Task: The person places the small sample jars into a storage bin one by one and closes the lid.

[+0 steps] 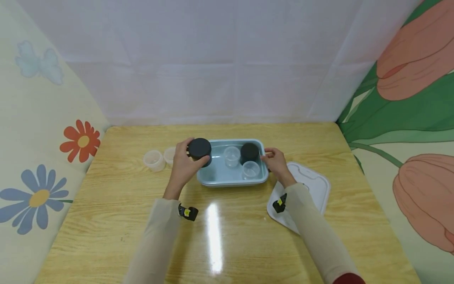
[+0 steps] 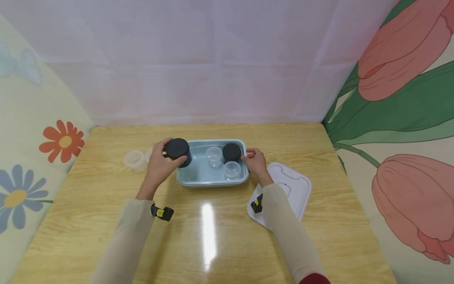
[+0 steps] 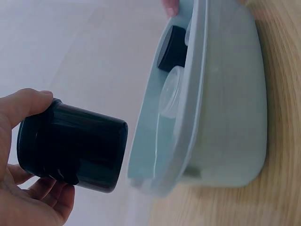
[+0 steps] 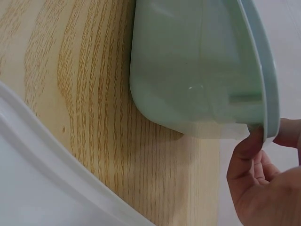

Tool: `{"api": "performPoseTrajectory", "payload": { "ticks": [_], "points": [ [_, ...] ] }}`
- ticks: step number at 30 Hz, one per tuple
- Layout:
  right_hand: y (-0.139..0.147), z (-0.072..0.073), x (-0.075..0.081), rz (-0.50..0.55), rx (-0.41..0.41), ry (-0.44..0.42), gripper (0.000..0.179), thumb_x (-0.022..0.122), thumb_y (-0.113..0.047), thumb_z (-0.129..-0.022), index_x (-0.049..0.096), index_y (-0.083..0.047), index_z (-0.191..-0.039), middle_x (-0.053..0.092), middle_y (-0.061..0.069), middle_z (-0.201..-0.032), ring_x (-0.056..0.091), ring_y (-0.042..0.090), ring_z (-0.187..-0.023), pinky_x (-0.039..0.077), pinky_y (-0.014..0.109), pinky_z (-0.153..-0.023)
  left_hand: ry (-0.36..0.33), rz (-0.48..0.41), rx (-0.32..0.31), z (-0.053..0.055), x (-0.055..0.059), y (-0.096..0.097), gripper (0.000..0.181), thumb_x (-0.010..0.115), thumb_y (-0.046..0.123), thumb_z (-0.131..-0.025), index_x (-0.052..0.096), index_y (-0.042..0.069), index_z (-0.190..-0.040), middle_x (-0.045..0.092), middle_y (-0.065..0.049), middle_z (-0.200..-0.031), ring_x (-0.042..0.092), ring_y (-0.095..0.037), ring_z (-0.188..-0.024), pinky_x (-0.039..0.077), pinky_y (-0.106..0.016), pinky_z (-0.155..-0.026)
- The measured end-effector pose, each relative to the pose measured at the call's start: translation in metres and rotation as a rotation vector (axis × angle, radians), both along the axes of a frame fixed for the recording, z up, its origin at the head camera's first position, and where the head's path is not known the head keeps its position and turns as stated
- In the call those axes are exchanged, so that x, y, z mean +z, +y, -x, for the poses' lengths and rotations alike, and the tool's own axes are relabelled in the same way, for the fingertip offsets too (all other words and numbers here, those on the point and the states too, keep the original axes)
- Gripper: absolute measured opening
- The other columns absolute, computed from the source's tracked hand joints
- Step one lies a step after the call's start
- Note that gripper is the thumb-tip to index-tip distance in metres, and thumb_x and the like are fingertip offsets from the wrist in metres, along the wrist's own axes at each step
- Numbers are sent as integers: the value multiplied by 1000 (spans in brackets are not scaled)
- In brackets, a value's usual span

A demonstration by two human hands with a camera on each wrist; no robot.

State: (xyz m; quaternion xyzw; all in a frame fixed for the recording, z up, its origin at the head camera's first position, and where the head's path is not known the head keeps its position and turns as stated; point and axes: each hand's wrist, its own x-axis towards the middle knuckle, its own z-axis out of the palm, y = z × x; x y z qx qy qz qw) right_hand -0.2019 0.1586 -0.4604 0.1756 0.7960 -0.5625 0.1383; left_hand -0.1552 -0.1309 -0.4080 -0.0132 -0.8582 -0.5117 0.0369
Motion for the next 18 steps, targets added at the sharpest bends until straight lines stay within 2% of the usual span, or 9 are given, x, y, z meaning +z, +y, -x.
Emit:
{"api": "performPoseTrajectory", "payload": {
  "ticks": [13, 18],
  "points": [
    [-2, 1, 0, 0, 3, -18, 40, 57, -13, -95, 49, -8, -134, 55, 13, -117, 55, 19, -92, 51, 25, -64, -65, 16, -99, 7, -10, 25, 75, 74, 18, -80, 35, 1, -142, 39, -23, -133, 46, -38, -117, 40, -53, -99],
    [-4, 0, 2, 6, -5, -10, 38, 58, -13, -95, 50, -7, -131, 56, 12, -111, 56, 18, -90, 52, 28, -66, -44, 57, -133, 10, -16, 32, 69, 75, 16, -77, 42, -1, -135, 44, -24, -128, 47, -37, -114, 40, -53, -98]
  ]
}}
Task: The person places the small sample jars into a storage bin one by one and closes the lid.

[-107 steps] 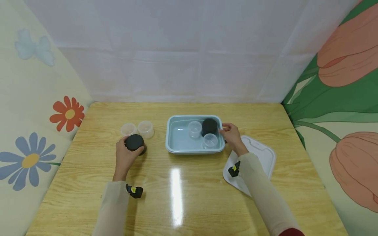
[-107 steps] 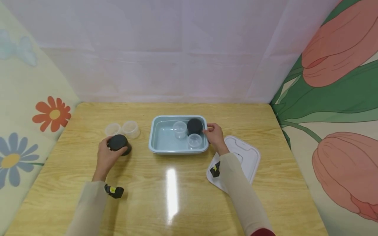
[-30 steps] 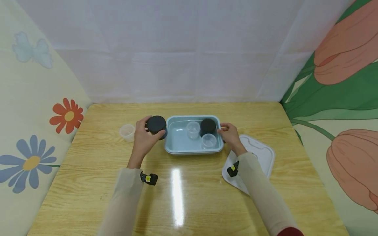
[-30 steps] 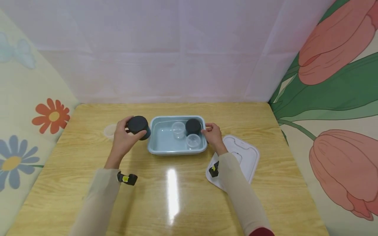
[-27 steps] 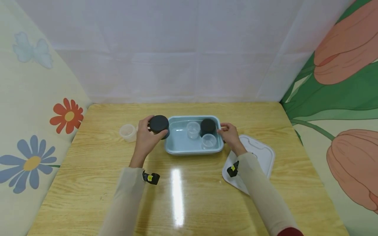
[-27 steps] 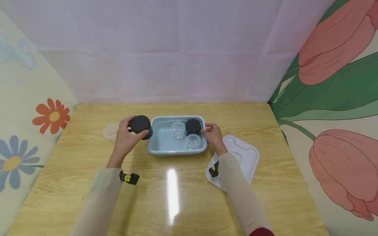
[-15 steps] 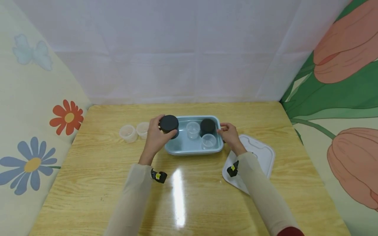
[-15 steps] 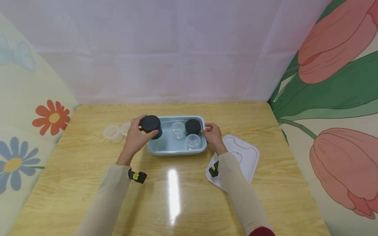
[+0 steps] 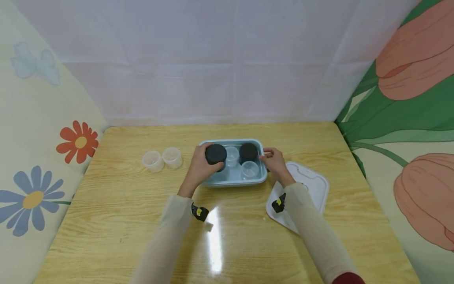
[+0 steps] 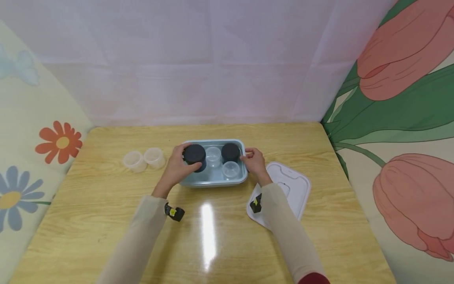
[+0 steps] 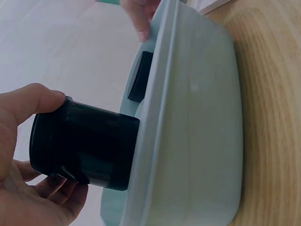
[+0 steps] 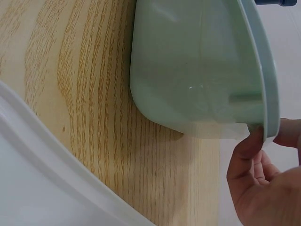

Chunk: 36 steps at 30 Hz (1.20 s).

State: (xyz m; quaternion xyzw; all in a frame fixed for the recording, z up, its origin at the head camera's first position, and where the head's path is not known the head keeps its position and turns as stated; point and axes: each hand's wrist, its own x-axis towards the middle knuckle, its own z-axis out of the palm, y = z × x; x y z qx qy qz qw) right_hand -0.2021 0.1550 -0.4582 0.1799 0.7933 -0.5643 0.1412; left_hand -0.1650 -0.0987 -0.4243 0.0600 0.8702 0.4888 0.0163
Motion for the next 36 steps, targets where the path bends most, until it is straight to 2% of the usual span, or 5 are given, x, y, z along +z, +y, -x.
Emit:
{"api": "performPoseTrajectory", "payload": {
  "ticks": [2, 9, 23, 30, 36],
  "points": [
    [0, 0, 0, 4, -4, 1, 38, 58, -13, -94, 51, -7, -131, 56, 12, -110, 56, 18, -89, 52, 28, -65, 1, 18, -22, 0, -3, 2, 69, 76, 16, -76, 42, -2, -134, 45, -25, -129, 47, -38, -116, 40, -52, -99],
    [1, 3, -7, -9, 7, 3, 39, 58, -12, -95, 50, -8, -132, 55, 13, -116, 55, 18, -91, 50, 23, -61, -104, 71, -101, -1, -10, 8, 77, 75, 21, -79, 35, -4, -139, 41, -25, -135, 47, -39, -119, 42, -52, -98],
    [-1, 1, -6, -13, 4, 8, 39, 58, -13, -95, 50, -8, -132, 56, 14, -117, 56, 18, -88, 49, 22, -57, -124, 128, -154, 2, -27, 20, 76, 80, 19, -75, 39, -6, -134, 45, -25, -131, 49, -38, -116, 42, -50, -98],
    [-1, 1, -5, -12, 5, -5, 39, 58, -13, -95, 50, -9, -133, 56, 13, -117, 56, 18, -90, 50, 23, -58, -87, 137, -180, 3, -30, 26, 74, 82, 15, -71, 42, -8, -129, 49, -26, -125, 51, -38, -113, 43, -49, -98],
    [-1, -1, -4, -7, 18, 3, 39, 56, -15, -96, 49, -10, -134, 55, 13, -118, 56, 19, -91, 49, 22, -59, -86, 147, -201, 4, -32, 29, 73, 82, 13, -70, 43, -7, -128, 49, -25, -124, 50, -37, -112, 42, -48, -99]
  ]
}}
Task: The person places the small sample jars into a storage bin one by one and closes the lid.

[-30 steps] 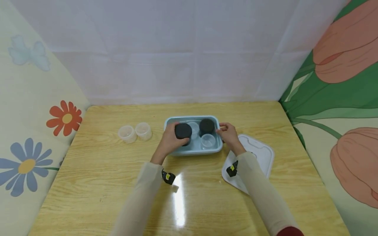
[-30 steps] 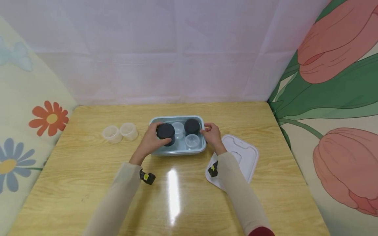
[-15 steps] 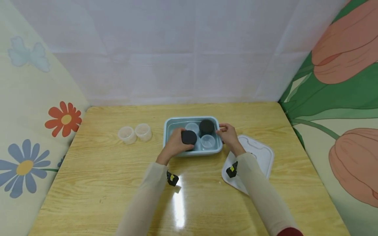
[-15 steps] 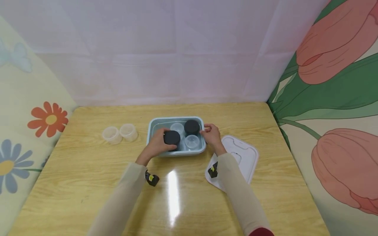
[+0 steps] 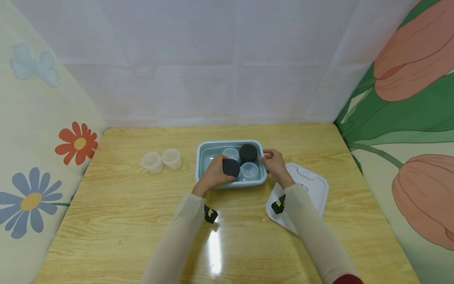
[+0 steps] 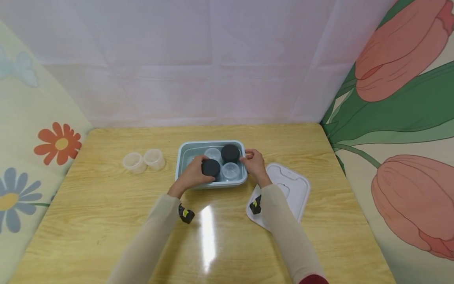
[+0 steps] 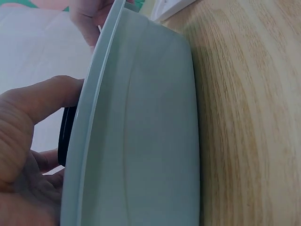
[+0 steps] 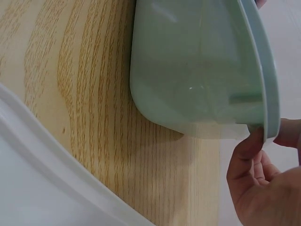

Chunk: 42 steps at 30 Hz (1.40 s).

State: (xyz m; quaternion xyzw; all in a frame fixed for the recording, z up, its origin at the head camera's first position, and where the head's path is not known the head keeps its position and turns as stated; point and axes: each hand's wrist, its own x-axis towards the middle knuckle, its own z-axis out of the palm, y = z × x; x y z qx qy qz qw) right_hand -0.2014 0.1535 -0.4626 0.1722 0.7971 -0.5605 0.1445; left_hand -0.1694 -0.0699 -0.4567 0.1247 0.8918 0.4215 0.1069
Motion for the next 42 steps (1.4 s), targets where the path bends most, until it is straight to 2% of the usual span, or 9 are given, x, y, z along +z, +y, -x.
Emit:
{"api": "performPoseTrajectory", "payload": {
  "ticks": [13, 21, 28, 37, 42],
  "points": [
    [1, 0, 0, -7, 14, 3, 39, 57, -15, -96, 49, -9, -134, 55, 14, -119, 56, 18, -90, 49, 22, -58, -32, 15, -9, 5, -1, 3, 70, 84, 14, -69, 45, -5, -123, 51, -23, -121, 51, -34, -109, 43, -47, -97],
    [2, 0, 1, -5, 7, 2, 39, 57, -14, -95, 49, -9, -134, 55, 14, -119, 56, 18, -91, 49, 23, -59, -6, 39, -25, 8, -5, 4, 69, 85, 16, -67, 46, -5, -121, 53, -22, -118, 52, -33, -108, 44, -46, -96],
    [1, 1, -1, -10, 9, 3, 40, 57, -14, -95, 49, -9, -134, 55, 14, -119, 55, 19, -92, 49, 23, -59, -13, 39, -36, 10, -6, 3, 71, 86, 16, -67, 46, -4, -121, 53, -22, -118, 52, -33, -107, 44, -45, -95],
    [-1, -2, -1, 37, 4, 78, 42, 59, -8, -92, 50, -1, -132, 57, 13, -104, 55, 9, -69, 48, 21, -51, -43, 50, -69, 9, -2, 0, 69, 84, 19, -70, 45, -4, -123, 52, -22, -120, 52, -33, -105, 44, -45, -93],
    [-1, -3, -1, 36, -3, 85, 41, 59, -8, -92, 50, -1, -131, 57, 12, -102, 54, 7, -68, 46, 20, -50, -32, 49, -76, 11, -3, -1, 69, 85, 19, -69, 47, -4, -122, 54, -22, -119, 53, -33, -106, 44, -44, -94]
  ]
}}
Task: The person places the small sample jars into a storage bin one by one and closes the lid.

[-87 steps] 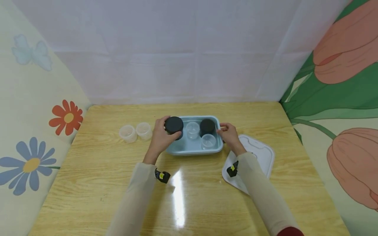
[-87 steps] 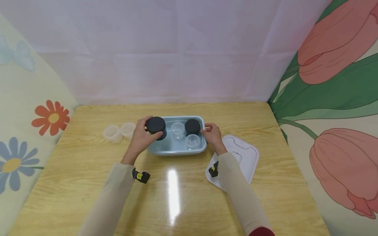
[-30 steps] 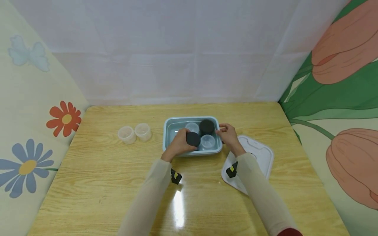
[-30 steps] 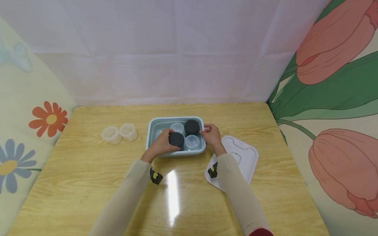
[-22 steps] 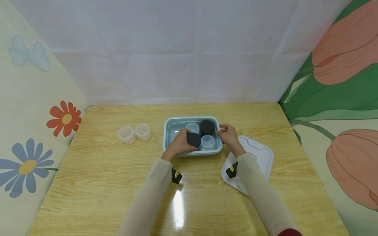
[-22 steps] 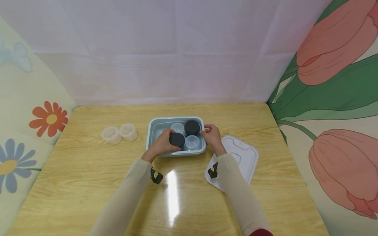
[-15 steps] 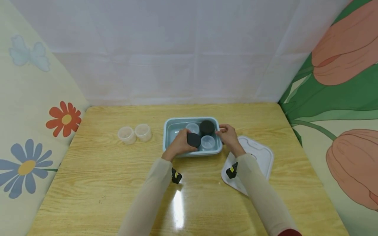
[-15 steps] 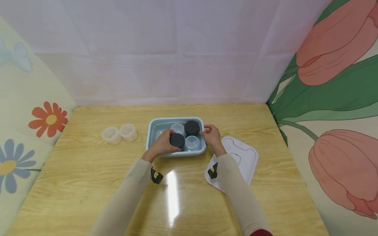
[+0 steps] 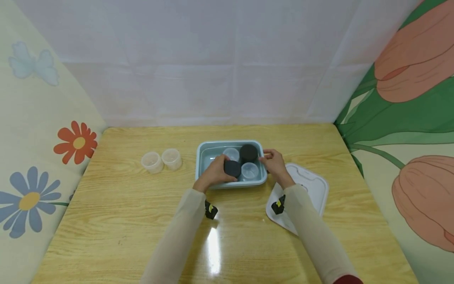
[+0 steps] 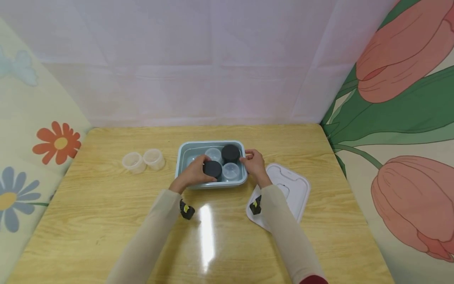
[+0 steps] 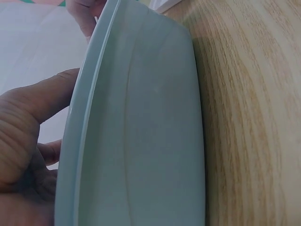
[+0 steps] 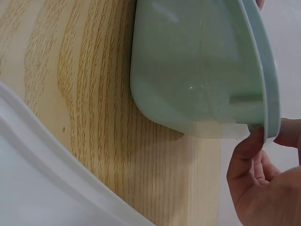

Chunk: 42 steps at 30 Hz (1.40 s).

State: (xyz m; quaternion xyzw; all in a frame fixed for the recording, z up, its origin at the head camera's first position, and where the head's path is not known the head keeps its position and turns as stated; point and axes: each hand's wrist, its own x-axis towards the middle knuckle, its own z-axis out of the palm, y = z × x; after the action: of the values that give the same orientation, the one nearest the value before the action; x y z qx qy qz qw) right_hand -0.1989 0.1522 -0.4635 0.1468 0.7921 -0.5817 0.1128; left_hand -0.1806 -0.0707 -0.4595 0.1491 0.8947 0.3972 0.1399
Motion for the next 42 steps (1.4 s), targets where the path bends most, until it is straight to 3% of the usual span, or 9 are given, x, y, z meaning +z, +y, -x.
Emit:
{"api": "performPoseTrajectory", "payload": {
  "ticks": [13, 27, 42],
  "points": [
    [0, 1, -1, -23, 12, -11, 41, 59, -11, -93, 50, -4, -132, 56, 13, -108, 54, 11, -75, 47, 21, -53, -31, -17, -10, -1, 2, -3, 71, 84, 20, -71, 46, -3, -126, 53, -22, -121, 53, -31, -106, 44, -44, -95],
    [1, 0, 0, -13, 9, -9, 40, 59, -10, -93, 50, -3, -131, 56, 13, -107, 54, 10, -72, 47, 21, -52, 24, -26, -35, 0, 1, -5, 64, 84, 17, -70, 50, -5, -120, 57, -22, -115, 54, -32, -103, 44, -43, -93],
    [1, 0, -1, -29, 2, -6, 41, 60, -11, -92, 51, -3, -131, 55, 13, -106, 53, 11, -72, 45, 21, -52, -85, -41, 1, -2, 10, -14, 67, 78, 21, -77, 45, 0, -132, 52, -22, -127, 52, -33, -115, 46, -44, -94]
  ]
}}
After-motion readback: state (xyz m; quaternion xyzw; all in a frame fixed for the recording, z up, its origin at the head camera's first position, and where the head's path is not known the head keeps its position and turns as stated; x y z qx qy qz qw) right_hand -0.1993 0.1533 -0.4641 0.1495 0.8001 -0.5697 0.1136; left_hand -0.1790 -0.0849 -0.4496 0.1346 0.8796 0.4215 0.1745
